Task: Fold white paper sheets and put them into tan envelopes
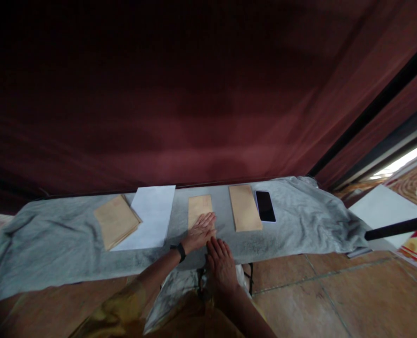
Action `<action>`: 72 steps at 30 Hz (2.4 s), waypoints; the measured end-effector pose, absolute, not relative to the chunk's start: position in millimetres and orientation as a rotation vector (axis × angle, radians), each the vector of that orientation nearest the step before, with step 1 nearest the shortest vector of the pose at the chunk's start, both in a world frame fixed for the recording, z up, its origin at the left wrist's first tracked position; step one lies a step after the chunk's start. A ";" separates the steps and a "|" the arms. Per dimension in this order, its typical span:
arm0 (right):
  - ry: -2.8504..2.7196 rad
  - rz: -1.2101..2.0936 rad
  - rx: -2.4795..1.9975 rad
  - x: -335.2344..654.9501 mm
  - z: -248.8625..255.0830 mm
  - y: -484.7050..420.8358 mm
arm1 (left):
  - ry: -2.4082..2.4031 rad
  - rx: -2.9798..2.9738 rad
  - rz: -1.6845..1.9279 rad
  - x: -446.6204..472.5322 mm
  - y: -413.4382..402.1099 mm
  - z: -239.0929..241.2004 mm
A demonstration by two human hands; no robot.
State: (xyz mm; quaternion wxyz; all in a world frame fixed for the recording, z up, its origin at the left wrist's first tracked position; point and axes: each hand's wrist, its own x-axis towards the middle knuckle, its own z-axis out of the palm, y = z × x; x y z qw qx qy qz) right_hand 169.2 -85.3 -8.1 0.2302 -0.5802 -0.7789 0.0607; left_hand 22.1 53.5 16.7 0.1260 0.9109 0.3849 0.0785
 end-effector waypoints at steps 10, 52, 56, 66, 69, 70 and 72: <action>-2.134 0.159 -1.536 174.4 -11.9 -82.2 | 1.087 2.841 0.236 -22.5 -26.3 10.6; -2.286 0.100 -1.524 169.3 -6.4 -88.7 | 1.160 2.721 0.299 -30.4 -32.4 9.8; -2.301 0.100 -1.536 167.7 -2.7 -85.5 | 1.254 2.617 0.340 -11.8 -11.8 4.7; -2.287 0.139 -1.606 162.3 3.6 -83.2 | 1.494 2.433 0.278 39.0 80.9 20.8; -2.274 0.152 -1.610 161.3 4.1 -82.4 | 1.561 2.324 0.354 33.9 88.3 24.0; -2.263 0.152 -1.612 161.0 4.6 -82.4 | 1.591 2.257 0.415 30.2 85.7 23.6; -2.252 0.151 -1.609 160.2 5.9 -82.8 | 1.651 2.063 0.593 20.7 73.2 21.3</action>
